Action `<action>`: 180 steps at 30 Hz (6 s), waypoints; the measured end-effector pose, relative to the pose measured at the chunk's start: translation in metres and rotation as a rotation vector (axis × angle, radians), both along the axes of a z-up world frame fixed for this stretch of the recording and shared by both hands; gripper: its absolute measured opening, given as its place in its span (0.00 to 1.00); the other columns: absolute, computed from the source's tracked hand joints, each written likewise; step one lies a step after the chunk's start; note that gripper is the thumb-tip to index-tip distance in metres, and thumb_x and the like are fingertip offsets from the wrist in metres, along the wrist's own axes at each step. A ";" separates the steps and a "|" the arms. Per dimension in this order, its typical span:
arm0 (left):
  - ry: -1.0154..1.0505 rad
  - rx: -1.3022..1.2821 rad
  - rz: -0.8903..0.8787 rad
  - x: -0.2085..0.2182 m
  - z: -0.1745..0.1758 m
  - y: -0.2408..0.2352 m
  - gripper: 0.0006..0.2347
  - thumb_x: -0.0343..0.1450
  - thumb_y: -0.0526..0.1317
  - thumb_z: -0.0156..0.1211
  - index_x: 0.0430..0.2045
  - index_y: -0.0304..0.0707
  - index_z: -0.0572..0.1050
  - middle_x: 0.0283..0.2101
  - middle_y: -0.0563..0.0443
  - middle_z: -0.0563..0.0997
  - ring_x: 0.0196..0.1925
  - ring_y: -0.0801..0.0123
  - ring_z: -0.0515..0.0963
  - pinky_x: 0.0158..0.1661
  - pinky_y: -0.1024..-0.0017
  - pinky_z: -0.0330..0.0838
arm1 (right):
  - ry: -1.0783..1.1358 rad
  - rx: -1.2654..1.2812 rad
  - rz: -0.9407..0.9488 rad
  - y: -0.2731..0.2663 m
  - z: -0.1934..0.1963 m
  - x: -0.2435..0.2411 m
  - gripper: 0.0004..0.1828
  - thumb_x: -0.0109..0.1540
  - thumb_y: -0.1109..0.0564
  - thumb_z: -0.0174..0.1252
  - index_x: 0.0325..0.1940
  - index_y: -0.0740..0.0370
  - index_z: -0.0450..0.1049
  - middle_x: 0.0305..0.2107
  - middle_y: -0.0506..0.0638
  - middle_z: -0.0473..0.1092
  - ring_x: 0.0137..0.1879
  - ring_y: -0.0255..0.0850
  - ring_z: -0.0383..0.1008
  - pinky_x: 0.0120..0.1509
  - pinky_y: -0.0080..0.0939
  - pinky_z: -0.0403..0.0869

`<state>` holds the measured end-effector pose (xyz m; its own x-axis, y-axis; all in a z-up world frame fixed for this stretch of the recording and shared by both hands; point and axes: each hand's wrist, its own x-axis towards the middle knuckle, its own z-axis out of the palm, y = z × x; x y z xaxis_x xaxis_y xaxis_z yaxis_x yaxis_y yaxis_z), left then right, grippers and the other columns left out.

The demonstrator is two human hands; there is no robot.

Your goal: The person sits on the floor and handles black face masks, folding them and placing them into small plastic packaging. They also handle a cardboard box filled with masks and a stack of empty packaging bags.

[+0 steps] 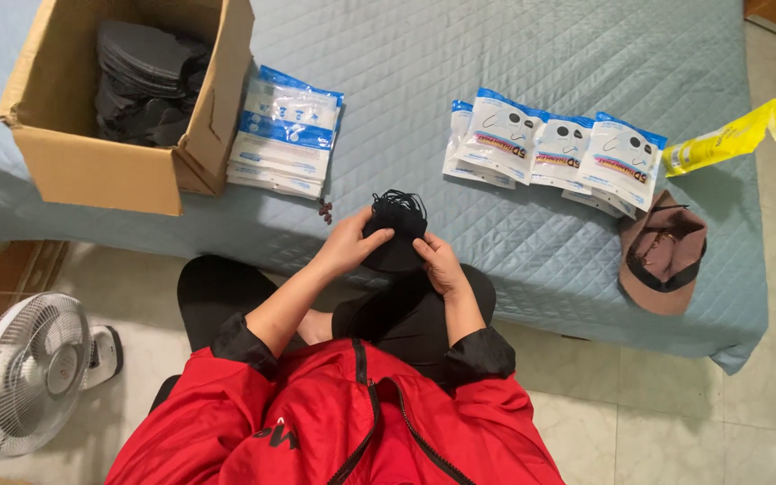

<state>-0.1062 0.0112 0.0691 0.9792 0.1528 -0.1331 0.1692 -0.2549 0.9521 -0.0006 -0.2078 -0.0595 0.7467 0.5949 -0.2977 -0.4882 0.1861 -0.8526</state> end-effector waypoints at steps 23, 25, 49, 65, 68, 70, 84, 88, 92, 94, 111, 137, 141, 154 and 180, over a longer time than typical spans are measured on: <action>-0.095 0.072 -0.126 -0.142 -0.032 0.073 0.33 0.67 0.48 0.70 0.67 0.40 0.66 0.61 0.33 0.75 0.65 0.42 0.71 0.64 0.48 0.63 | -0.464 -0.391 0.739 0.110 0.087 -0.102 0.08 0.61 0.51 0.68 0.30 0.52 0.80 0.23 0.38 0.74 0.35 0.27 0.68 0.44 0.32 0.71; 0.057 -0.115 -0.145 -0.147 -0.043 0.077 0.35 0.64 0.46 0.73 0.68 0.45 0.64 0.62 0.32 0.74 0.67 0.42 0.70 0.62 0.50 0.66 | -0.493 -0.383 0.789 0.118 0.092 -0.102 0.09 0.61 0.50 0.68 0.28 0.52 0.78 0.22 0.37 0.73 0.35 0.27 0.67 0.44 0.34 0.71; 0.069 -0.663 0.404 -0.187 -0.110 0.101 0.18 0.59 0.29 0.78 0.42 0.33 0.81 0.26 0.51 0.83 0.26 0.75 0.81 0.25 0.80 0.77 | -1.723 -0.885 0.153 0.291 -0.024 0.046 0.10 0.63 0.43 0.59 0.37 0.48 0.78 0.28 0.47 0.76 0.36 0.52 0.79 0.39 0.54 0.74; -0.094 -0.658 0.264 -0.176 -0.035 0.086 0.22 0.59 0.27 0.77 0.48 0.33 0.79 0.38 0.44 0.85 0.40 0.72 0.82 0.40 0.73 0.81 | -1.630 -0.717 -0.305 0.171 0.101 -0.024 0.05 0.66 0.49 0.60 0.35 0.41 0.75 0.22 0.36 0.71 0.29 0.34 0.77 0.33 0.32 0.76; -0.253 -0.645 0.111 -0.170 0.014 0.072 0.21 0.60 0.29 0.76 0.47 0.30 0.79 0.48 0.36 0.82 0.53 0.62 0.78 0.52 0.63 0.74 | -1.628 -0.682 -0.171 0.147 0.113 -0.067 0.08 0.65 0.47 0.60 0.31 0.43 0.73 0.20 0.38 0.68 0.29 0.37 0.77 0.33 0.32 0.74; -0.351 -0.649 0.017 -0.166 0.037 0.062 0.21 0.61 0.31 0.76 0.48 0.27 0.78 0.57 0.29 0.79 0.62 0.54 0.75 0.60 0.56 0.67 | -1.625 -0.663 -0.099 0.131 0.113 -0.095 0.10 0.65 0.48 0.60 0.30 0.45 0.71 0.20 0.41 0.67 0.29 0.38 0.76 0.33 0.33 0.74; -0.037 -0.710 0.171 -0.160 0.024 0.052 0.24 0.61 0.25 0.72 0.52 0.31 0.77 0.43 0.42 0.85 0.44 0.71 0.80 0.45 0.73 0.80 | -0.984 -0.555 0.061 0.067 0.084 -0.145 0.09 0.62 0.50 0.63 0.29 0.49 0.72 0.19 0.47 0.67 0.30 0.44 0.76 0.36 0.36 0.72; -0.027 -0.618 0.083 -0.163 0.029 0.057 0.28 0.61 0.26 0.70 0.59 0.35 0.75 0.55 0.40 0.81 0.56 0.69 0.75 0.58 0.66 0.73 | -0.854 -0.512 0.051 0.063 0.099 -0.150 0.09 0.63 0.51 0.64 0.29 0.51 0.75 0.18 0.47 0.69 0.27 0.38 0.73 0.35 0.35 0.71; -0.033 -0.474 0.038 -0.164 0.022 0.057 0.29 0.61 0.27 0.69 0.61 0.40 0.75 0.59 0.41 0.79 0.62 0.63 0.73 0.63 0.61 0.68 | -0.880 -0.510 0.015 0.060 0.105 -0.155 0.12 0.63 0.51 0.62 0.26 0.54 0.73 0.17 0.51 0.69 0.25 0.43 0.72 0.33 0.39 0.71; -0.032 -0.416 0.030 -0.164 0.021 0.056 0.29 0.62 0.27 0.68 0.62 0.41 0.75 0.60 0.40 0.79 0.64 0.58 0.74 0.64 0.58 0.66 | -0.896 -0.518 0.009 0.059 0.101 -0.155 0.12 0.63 0.50 0.63 0.27 0.53 0.74 0.18 0.52 0.70 0.26 0.45 0.73 0.33 0.40 0.71; 0.082 -0.114 -0.040 -0.160 -0.016 0.059 0.31 0.62 0.32 0.67 0.64 0.42 0.72 0.58 0.33 0.79 0.62 0.48 0.75 0.56 0.52 0.71 | -1.091 -0.437 0.057 0.057 0.110 -0.166 0.15 0.66 0.49 0.61 0.27 0.53 0.71 0.18 0.52 0.67 0.27 0.50 0.75 0.32 0.40 0.73; 0.109 -0.642 0.240 -0.153 -0.077 0.035 0.26 0.74 0.39 0.62 0.68 0.28 0.63 0.53 0.34 0.77 0.52 0.66 0.75 0.53 0.62 0.75 | -1.555 -0.502 -0.117 0.071 0.093 -0.166 0.16 0.67 0.47 0.57 0.27 0.53 0.68 0.40 0.48 0.70 0.46 0.47 0.73 0.54 0.47 0.69; 0.106 -0.695 0.215 -0.148 -0.030 0.023 0.16 0.74 0.38 0.62 0.55 0.33 0.76 0.33 0.46 0.80 0.34 0.72 0.80 0.37 0.70 0.80 | -1.501 -0.336 -0.131 0.077 0.094 -0.172 0.13 0.68 0.55 0.55 0.29 0.60 0.69 0.58 0.58 0.73 0.62 0.55 0.74 0.69 0.60 0.64; 0.272 -0.424 0.170 -0.136 -0.050 0.019 0.05 0.71 0.42 0.66 0.31 0.42 0.82 0.23 0.52 0.80 0.26 0.76 0.75 0.28 0.73 0.75 | -1.409 -0.226 -0.143 0.075 0.089 -0.182 0.13 0.66 0.59 0.57 0.28 0.64 0.71 0.56 0.62 0.76 0.60 0.56 0.77 0.65 0.58 0.72; 0.150 -1.244 0.481 -0.166 0.064 -0.019 0.08 0.67 0.27 0.67 0.28 0.38 0.72 0.28 0.53 0.72 0.35 0.67 0.77 0.44 0.68 0.73 | -1.238 -0.236 -0.162 0.073 0.094 -0.185 0.13 0.63 0.59 0.60 0.24 0.64 0.72 0.53 0.57 0.78 0.58 0.54 0.78 0.63 0.55 0.75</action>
